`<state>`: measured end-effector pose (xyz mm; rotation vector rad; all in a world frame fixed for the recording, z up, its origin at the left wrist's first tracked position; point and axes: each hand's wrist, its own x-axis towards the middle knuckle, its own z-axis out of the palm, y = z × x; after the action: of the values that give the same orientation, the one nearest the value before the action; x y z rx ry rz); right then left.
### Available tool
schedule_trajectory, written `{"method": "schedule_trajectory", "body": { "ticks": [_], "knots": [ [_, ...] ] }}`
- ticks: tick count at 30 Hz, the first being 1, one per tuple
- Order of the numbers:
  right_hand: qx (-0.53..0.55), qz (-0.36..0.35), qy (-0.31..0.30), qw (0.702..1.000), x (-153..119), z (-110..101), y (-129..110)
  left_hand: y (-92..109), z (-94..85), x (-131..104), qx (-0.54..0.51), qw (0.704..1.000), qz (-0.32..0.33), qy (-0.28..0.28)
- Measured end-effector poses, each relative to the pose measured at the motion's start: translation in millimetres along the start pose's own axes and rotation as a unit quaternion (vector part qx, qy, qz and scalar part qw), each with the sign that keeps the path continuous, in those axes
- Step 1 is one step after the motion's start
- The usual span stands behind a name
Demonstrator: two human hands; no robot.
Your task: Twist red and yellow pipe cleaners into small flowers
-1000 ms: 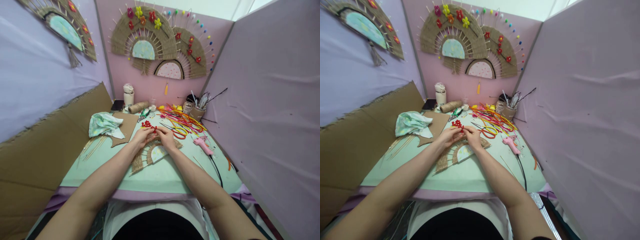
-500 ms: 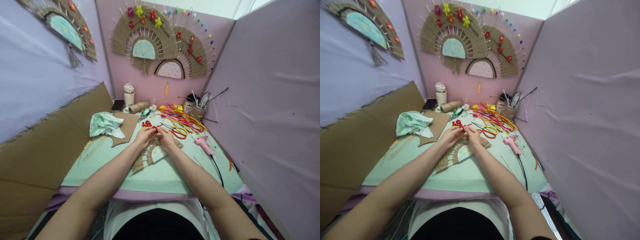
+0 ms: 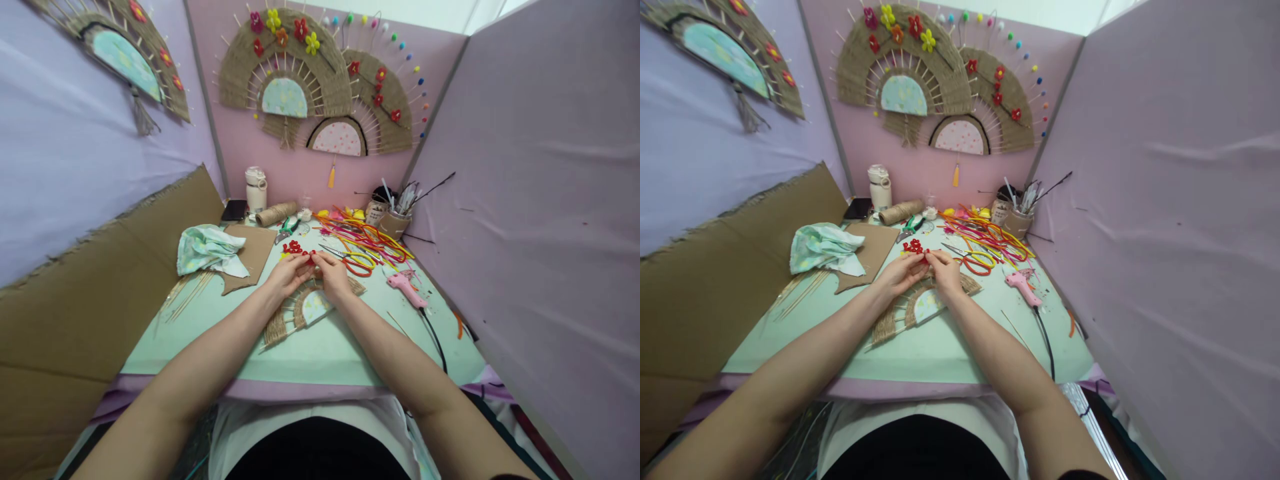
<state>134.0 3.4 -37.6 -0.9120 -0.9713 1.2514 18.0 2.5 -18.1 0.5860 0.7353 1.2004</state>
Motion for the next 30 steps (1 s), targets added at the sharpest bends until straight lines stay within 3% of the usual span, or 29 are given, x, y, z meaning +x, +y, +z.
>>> {"method": "schedule_trajectory", "body": {
  "ticks": [3,6,11,15,20,22,24,27,30],
  "knots": [
    [0.015,-0.007,0.021,1.000,1,-2,-3,1,2.3,-1,0.041,0.998,0.042,0.015],
    [0.070,0.040,-0.018,0.997,3,-3,-6,1,4.6,-2,0.067,0.996,0.053,0.022],
    [0.133,0.087,-0.063,0.985,6,-5,-11,2,4.5,-4,0.068,0.998,0.018,0.000],
    [0.151,0.092,-0.059,0.982,6,-5,-10,2,1.6,-2,0.033,0.999,-0.017,-0.038],
    [0.101,0.068,-0.053,0.991,4,-4,-8,2,-0.8,1,0.021,0.999,-0.013,-0.035],
    [0.011,0.027,-0.034,0.999,4,-8,-12,3,-0.4,2,0.035,0.999,0.008,-0.014],
    [-0.120,-0.068,0.002,0.990,5,-14,-19,5,0.4,1,0.052,0.998,0.030,0.004],
    [-0.302,-0.260,-0.019,0.917,9,-25,-31,7,1.4,0,0.074,0.996,0.043,0.020],
    [-0.413,-0.374,-0.085,0.826,12,-31,-35,7,2.3,-1,0.081,0.995,0.045,0.027]
  ]
}}
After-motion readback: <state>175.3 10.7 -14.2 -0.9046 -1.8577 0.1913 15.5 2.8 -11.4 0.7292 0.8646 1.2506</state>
